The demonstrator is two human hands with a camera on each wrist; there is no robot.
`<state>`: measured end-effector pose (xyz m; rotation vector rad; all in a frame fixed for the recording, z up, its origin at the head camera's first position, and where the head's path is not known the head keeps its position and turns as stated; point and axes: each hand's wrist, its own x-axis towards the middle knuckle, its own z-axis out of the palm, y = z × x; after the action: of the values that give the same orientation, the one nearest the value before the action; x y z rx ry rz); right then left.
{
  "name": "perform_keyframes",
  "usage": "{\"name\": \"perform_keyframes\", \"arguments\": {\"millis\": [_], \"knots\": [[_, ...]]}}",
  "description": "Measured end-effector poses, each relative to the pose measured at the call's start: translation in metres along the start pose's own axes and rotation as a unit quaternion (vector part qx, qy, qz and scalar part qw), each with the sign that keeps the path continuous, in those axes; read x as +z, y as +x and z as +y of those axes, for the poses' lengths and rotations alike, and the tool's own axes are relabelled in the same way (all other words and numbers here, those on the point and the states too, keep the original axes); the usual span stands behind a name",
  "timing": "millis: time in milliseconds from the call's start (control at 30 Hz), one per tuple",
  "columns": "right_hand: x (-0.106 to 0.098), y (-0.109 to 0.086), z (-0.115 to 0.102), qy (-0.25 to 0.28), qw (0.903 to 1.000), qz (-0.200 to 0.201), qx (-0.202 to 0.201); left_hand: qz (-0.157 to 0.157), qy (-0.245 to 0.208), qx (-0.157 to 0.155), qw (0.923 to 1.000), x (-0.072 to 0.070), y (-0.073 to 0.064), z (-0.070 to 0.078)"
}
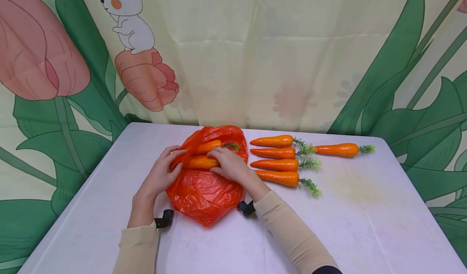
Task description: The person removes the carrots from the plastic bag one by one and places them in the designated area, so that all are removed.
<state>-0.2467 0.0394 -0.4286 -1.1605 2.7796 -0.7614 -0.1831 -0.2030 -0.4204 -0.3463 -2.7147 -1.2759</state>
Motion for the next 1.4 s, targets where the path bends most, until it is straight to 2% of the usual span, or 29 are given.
{"name": "perform_keyframes", "arguments": {"millis": [700, 1067, 1400], "knots": [[-0.005, 0.002, 0.0, -0.005, 0.9997, -0.022, -0.011, 0.002, 0.002, -0.012, 0.9999, -0.001, 0.0, 0.001], [-0.02, -0.005, 0.0, -0.01, 0.9999, -0.006, -0.005, -0.002, 0.0, -0.026, 0.9997, -0.001, -0.001, 0.003], [-0.036, -0.022, 0.008, 0.01, 0.9998, 0.01, 0.01, -0.005, -0.009, -0.043, 0.999, -0.001, -0.001, 0.004]]}}
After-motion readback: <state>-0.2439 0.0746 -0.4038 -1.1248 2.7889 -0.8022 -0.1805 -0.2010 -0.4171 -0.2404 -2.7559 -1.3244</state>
